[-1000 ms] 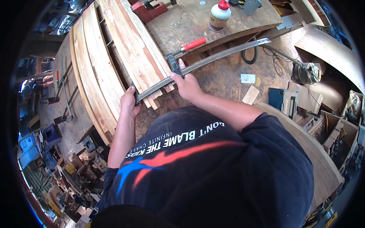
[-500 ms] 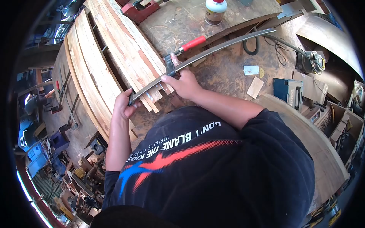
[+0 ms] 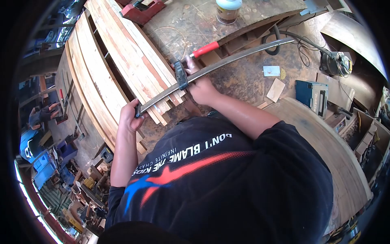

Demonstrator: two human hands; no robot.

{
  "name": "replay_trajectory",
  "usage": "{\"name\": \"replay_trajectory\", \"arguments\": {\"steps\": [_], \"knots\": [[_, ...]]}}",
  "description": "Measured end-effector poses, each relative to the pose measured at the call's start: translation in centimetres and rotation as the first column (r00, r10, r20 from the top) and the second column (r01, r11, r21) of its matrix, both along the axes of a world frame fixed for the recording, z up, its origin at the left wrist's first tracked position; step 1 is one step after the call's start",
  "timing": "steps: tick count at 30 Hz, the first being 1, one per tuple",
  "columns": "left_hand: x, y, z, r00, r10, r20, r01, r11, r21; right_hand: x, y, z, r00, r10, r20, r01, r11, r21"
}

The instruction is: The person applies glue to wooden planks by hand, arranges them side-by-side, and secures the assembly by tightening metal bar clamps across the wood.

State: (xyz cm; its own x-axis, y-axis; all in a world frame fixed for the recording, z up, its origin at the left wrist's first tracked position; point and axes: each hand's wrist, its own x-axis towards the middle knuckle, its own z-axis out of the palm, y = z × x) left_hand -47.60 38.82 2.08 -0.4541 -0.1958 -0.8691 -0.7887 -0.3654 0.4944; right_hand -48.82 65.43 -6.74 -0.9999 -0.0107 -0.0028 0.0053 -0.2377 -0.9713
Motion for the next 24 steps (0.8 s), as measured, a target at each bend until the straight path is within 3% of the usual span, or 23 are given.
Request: {"name": "replay_trajectory", "arguments": {"steps": [1,3,4,7,8,11,15,19,24], "knots": [[0.0,0.0,0.0,1.0,0.003,0.01,-0.003,1.0,-0.006,-0.1,-0.3,-0.7,0.996,-0.084,0.016,0.084,0.995,-0.057],[0.0,-0.1,-0.2,1.0,0.01,0.023,-0.01,1.0,-0.018,-0.8,0.5,-2.1,0.975,-0.088,0.205,0.106,0.991,-0.077],[-0.1,-0.3,-0.4,1.0,0.006,0.024,-0.005,0.999,-0.034,-1.2,0.5,-4.2,0.975,-0.114,0.189,0.096,0.99,0.102],[0.2,-1.0,-1.1,1.0,-0.007,0.025,0.008,0.999,-0.053,-2.0,-0.4,-6.7,0.81,-0.053,0.584,0.196,0.963,-0.185],[0.2,-1.0,-1.2,1.0,-0.012,0.017,0.012,0.999,-0.037,-2.6,-0.3,-5.6,0.723,0.194,0.663,0.221,0.844,-0.488],[0.0,-0.7,-0.9,0.999,-0.032,0.017,0.032,0.999,-0.035,-3.7,-0.9,-3.7,0.754,0.401,0.521,0.104,0.709,-0.698],[0.5,-0.7,-1.0,0.996,-0.068,-0.065,0.069,0.998,0.003,-4.6,-1.6,-0.5,0.645,0.368,0.67,0.332,0.654,-0.679],[0.8,0.4,-0.3,0.993,-0.046,-0.113,0.047,0.999,0.002,-5.4,-1.2,-1.4,0.701,0.399,0.591,0.192,0.693,-0.695],[1.7,0.3,-1.0,0.989,-0.058,-0.138,0.055,0.998,-0.026,-5.6,-0.4,0.6,0.726,0.387,0.568,0.133,0.732,-0.669]]}}
